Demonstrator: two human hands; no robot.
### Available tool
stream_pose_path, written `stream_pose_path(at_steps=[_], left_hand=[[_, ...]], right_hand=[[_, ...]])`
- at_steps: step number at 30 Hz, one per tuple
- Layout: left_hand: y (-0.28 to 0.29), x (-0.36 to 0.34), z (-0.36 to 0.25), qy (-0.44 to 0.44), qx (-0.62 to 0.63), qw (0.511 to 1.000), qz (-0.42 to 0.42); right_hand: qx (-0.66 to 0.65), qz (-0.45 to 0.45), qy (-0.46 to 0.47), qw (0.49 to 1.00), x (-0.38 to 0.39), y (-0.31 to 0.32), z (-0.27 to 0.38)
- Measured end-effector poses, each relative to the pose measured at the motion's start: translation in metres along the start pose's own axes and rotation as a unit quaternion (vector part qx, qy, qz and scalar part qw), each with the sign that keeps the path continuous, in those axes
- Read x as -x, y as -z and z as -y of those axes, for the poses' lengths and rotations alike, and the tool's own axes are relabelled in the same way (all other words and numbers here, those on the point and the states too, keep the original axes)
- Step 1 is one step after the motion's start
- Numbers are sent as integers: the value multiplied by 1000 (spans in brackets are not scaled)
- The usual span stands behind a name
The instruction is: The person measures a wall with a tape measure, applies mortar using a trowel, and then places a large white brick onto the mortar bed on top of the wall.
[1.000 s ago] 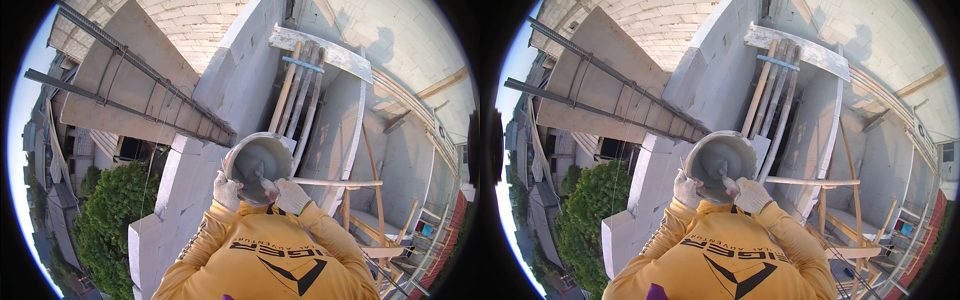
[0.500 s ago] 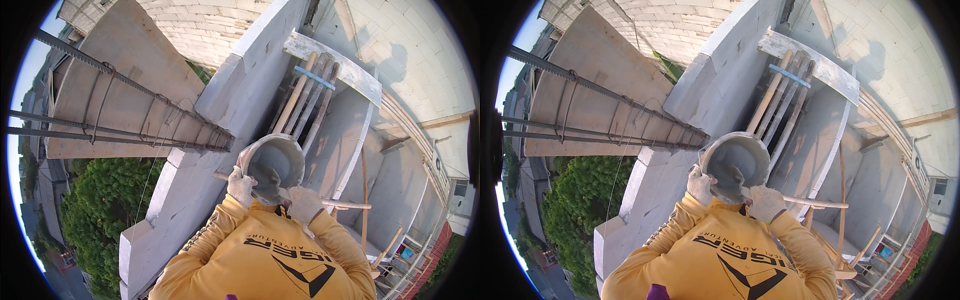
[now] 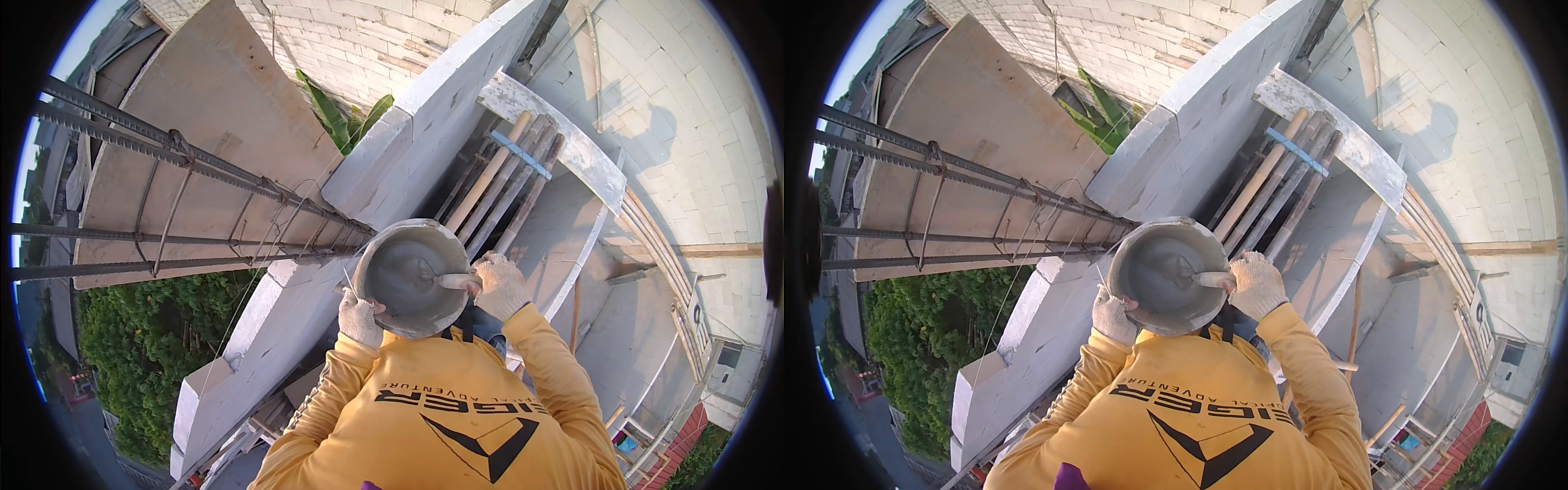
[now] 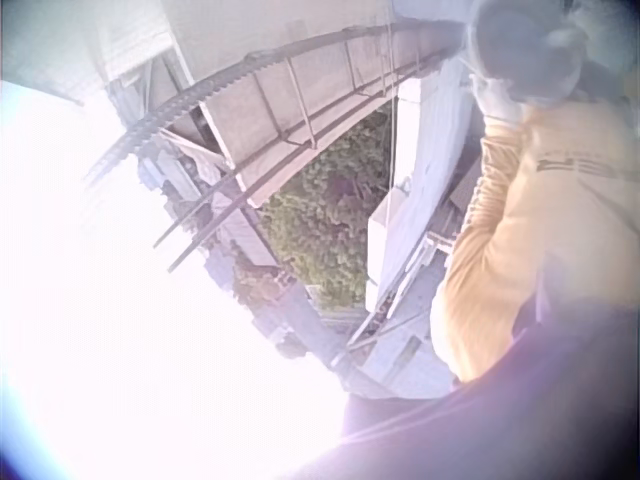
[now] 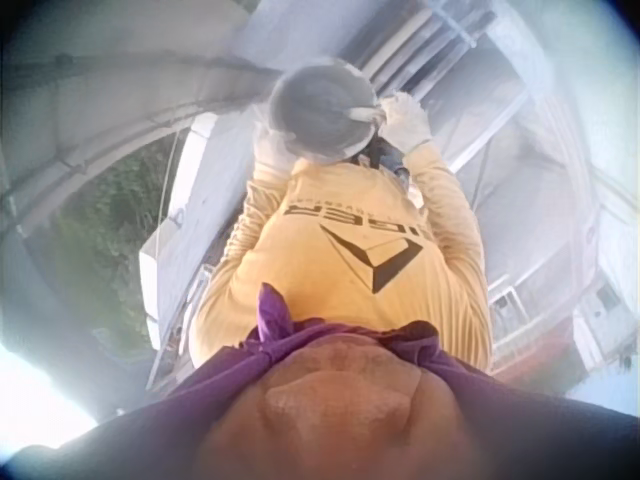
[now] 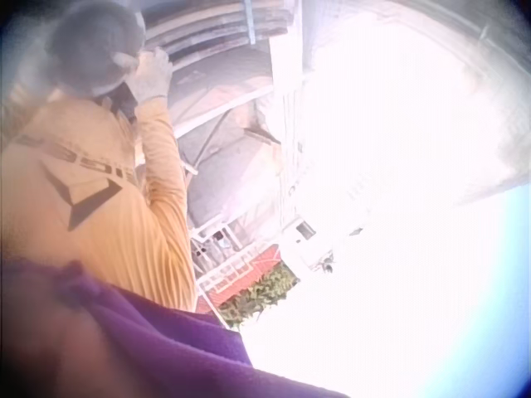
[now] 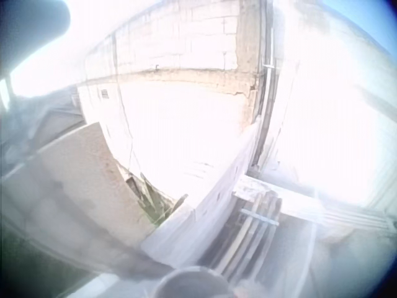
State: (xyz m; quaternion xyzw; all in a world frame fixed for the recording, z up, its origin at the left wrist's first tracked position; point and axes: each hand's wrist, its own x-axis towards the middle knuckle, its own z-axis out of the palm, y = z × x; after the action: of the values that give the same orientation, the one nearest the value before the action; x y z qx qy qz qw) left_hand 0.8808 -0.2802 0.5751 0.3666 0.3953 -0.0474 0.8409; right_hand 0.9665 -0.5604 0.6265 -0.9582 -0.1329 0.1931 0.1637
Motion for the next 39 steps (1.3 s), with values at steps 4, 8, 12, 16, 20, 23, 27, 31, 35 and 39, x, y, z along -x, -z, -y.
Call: stream_pose_path(at_steps=[4, 8, 12, 16, 20, 23, 27, 31, 35, 39], left_hand=[[-2, -4, 5, -44, 55, 997, -27], [-1, -14, 27, -83, 115, 987, -75], [-38, -17, 41, -138, 136, 969, -152], [-94, -26, 58, -194, 225, 931, -212], [-143, -33, 84, -236, 255, 902, -259], [-187, -40, 86, -268, 260, 877, -302], [-227, -48, 100, -281, 289, 852, -334], [-259, -50, 92, -290, 284, 841, -357], [-273, -51, 83, -296, 288, 832, -370], [-273, -54, 74, -303, 309, 822, -369]], right_hand=[[-11, 55, 72, 996, -43, 16, -10], [6, 135, 137, 981, -95, 23, -19], [92, 227, 282, 928, -153, 39, -15], [195, 317, 457, 808, -207, 63, -12], [178, 379, 466, 780, -232, 72, -30], [231, 403, 448, 764, -253, 72, -50], [301, 372, 545, 688, -261, 140, -41], [316, 343, 564, 682, -277, 182, -39], [290, 223, 612, 701, -292, 185, -44], [316, 274, 543, 728, -283, 168, -32]])
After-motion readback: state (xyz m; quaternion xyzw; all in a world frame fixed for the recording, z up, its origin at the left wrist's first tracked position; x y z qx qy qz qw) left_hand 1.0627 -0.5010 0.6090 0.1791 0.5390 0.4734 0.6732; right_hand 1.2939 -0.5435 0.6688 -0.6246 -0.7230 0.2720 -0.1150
